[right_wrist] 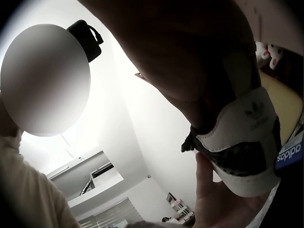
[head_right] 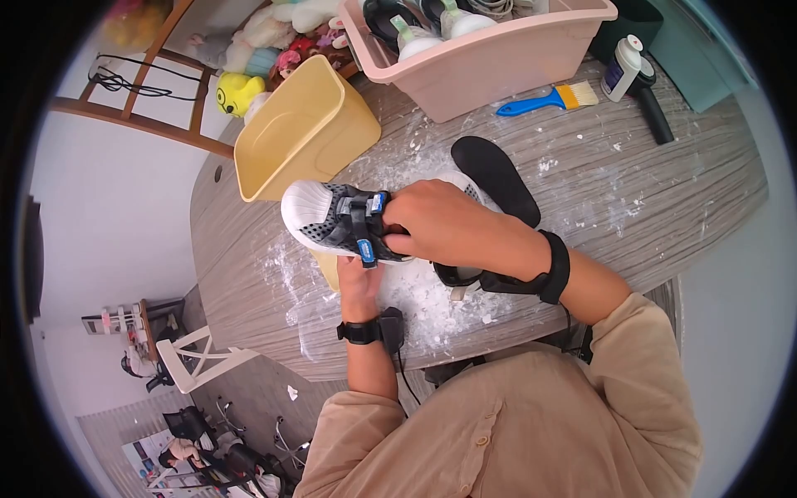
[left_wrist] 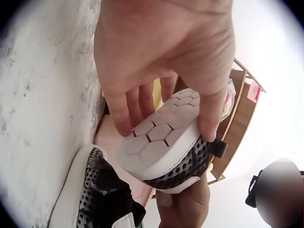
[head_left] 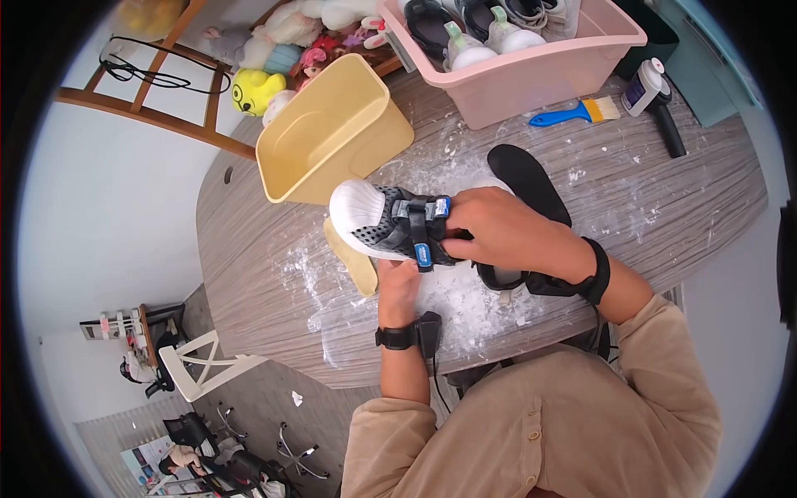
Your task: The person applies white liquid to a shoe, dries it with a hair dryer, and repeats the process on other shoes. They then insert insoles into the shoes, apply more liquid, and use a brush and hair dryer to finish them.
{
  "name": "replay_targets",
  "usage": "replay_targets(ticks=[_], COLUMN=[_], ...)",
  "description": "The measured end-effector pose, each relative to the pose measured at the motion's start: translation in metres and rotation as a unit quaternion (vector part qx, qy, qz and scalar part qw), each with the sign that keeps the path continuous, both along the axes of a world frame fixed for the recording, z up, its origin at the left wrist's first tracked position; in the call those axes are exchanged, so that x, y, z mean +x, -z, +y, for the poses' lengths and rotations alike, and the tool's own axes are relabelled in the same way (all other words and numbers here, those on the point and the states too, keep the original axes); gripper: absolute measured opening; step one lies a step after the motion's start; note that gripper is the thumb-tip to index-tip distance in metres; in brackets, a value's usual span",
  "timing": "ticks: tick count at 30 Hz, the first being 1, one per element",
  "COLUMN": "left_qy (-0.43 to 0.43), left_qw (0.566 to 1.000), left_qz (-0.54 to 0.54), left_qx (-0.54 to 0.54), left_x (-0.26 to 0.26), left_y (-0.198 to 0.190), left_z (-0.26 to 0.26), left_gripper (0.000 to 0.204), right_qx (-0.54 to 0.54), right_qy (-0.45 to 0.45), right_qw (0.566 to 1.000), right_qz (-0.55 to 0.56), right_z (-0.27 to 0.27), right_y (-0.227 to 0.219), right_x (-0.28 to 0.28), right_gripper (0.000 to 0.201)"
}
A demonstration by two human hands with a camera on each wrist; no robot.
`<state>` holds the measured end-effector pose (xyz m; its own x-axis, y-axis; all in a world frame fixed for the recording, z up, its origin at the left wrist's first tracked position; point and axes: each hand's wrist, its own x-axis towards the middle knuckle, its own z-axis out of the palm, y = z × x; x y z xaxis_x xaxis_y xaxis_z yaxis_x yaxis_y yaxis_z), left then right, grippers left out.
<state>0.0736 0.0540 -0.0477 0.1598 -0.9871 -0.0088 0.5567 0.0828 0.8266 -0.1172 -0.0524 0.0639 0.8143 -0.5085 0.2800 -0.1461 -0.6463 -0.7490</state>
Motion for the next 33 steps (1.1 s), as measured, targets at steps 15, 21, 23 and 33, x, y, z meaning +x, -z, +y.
replay_targets(ticks=[15,21,23,33], left_qy=[-0.020,-0.032,-0.022,-0.028], left_qw=[1.000,0.997,0.996,0.996], left_qz=[0.003,0.074,0.083,0.089], left_qx=[0.018,-0.013,-0.035,0.001], left_x=[-0.004,0.004,0.007,0.007], left_y=[-0.001,0.003,0.004,0.005], left_z=[-0.002,0.002,0.002,0.003], left_gripper=[0.085,0.069,0.068,0.082], right_qx=[0.067,0.077,0.071,0.020], right_qy=[-0.091,-0.080,-0.113,-0.183], right_qw=[0.993,0.994,0.991,0.981], right_qz=[0.027,-0.001,0.004,0.057], right_z=[-0.005,-0.015,-0.014,0.004], right_y=[0.011,-0.024,-0.022,-0.002], right_x=[0.001,-0.026,-0.028,-0.020], right_gripper=[0.013,0.021,0.024,0.023])
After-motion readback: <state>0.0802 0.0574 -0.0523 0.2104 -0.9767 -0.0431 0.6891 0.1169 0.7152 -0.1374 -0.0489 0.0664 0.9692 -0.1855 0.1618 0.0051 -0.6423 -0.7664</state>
